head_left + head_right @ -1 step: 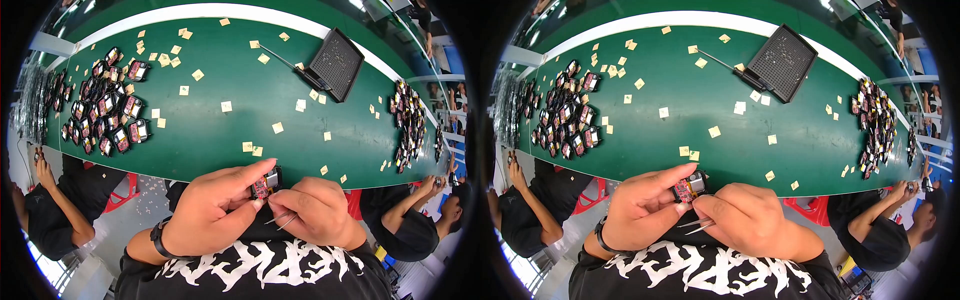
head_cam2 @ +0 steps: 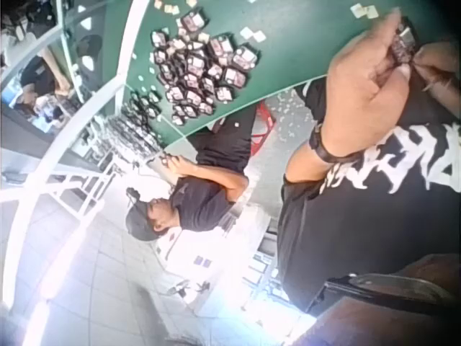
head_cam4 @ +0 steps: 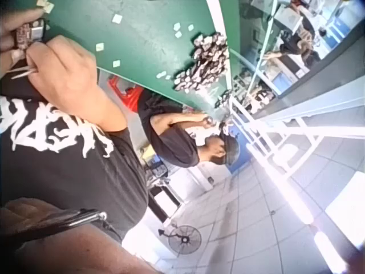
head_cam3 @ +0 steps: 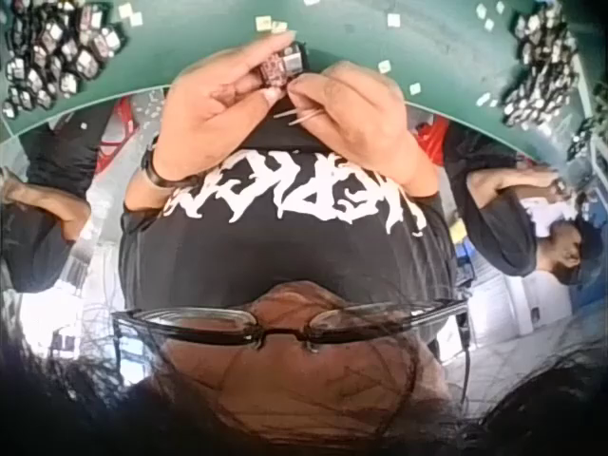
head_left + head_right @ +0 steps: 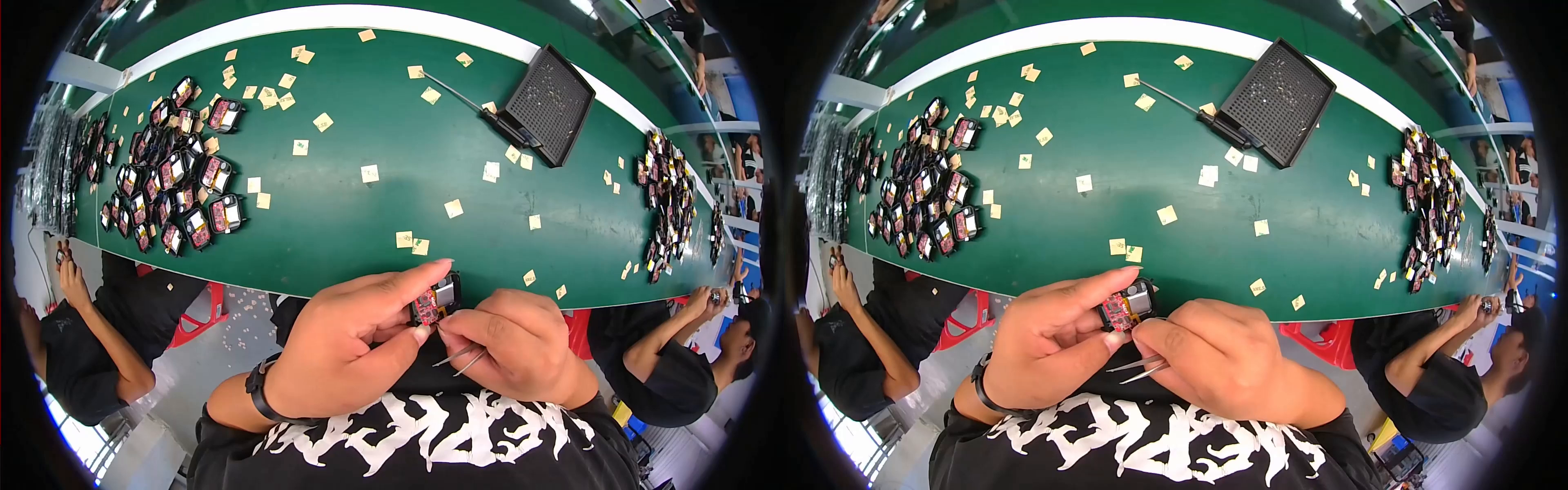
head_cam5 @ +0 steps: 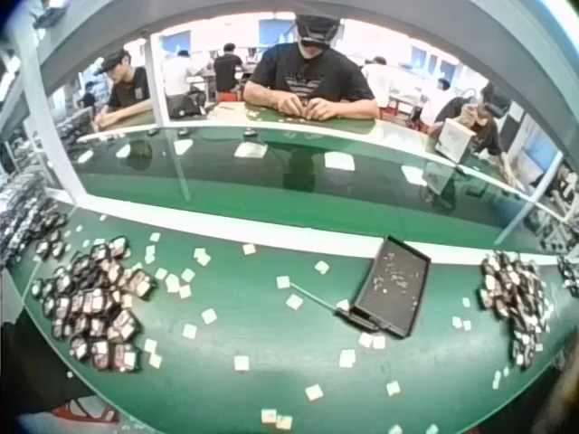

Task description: Inspecting and manipulating small electronic components with tweezers at a factory assembly line.

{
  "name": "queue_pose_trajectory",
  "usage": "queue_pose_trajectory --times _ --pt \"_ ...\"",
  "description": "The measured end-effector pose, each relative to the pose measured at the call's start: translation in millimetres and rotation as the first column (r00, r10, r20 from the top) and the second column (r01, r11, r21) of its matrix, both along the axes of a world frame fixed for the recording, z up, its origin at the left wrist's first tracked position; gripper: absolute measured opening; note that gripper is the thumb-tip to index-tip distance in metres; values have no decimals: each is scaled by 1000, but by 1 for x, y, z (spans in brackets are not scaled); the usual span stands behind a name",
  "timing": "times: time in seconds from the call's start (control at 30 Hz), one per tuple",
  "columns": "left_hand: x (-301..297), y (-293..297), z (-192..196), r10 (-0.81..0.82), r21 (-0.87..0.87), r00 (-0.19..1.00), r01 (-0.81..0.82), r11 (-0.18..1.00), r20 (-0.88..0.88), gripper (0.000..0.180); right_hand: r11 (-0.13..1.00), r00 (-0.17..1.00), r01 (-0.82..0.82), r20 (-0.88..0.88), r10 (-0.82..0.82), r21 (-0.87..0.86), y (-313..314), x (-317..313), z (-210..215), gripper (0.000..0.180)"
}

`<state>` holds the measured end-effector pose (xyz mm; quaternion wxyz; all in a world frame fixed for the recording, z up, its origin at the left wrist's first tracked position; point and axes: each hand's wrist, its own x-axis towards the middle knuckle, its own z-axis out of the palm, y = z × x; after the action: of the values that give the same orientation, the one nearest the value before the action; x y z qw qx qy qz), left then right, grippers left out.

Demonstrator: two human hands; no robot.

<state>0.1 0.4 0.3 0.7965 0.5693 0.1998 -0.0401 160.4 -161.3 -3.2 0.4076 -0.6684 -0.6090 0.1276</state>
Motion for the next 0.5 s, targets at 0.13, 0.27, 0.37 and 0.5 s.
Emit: queue_pose_trajectory --times 0.13,0.27,0.37,0.5 --pt "1 1 5 -42 63 997 46 997 -63 55 1000 1000 2 0 -2 -31 -2 0 1 29" --pt "0 1 3 -61 99 996 67 993 -66 54 999 1000 -1 13 2 -47 -4 1 2 28" --pt "0 -2 1 -15 85 1000 16 996 -13 55 1000 1000 -13 28 14 -27 -7 3 2 31" --pt "0 -2 4 5 131 999 1 991 -46 58 997 997 5 73 0 -77 -11 12 17 32"
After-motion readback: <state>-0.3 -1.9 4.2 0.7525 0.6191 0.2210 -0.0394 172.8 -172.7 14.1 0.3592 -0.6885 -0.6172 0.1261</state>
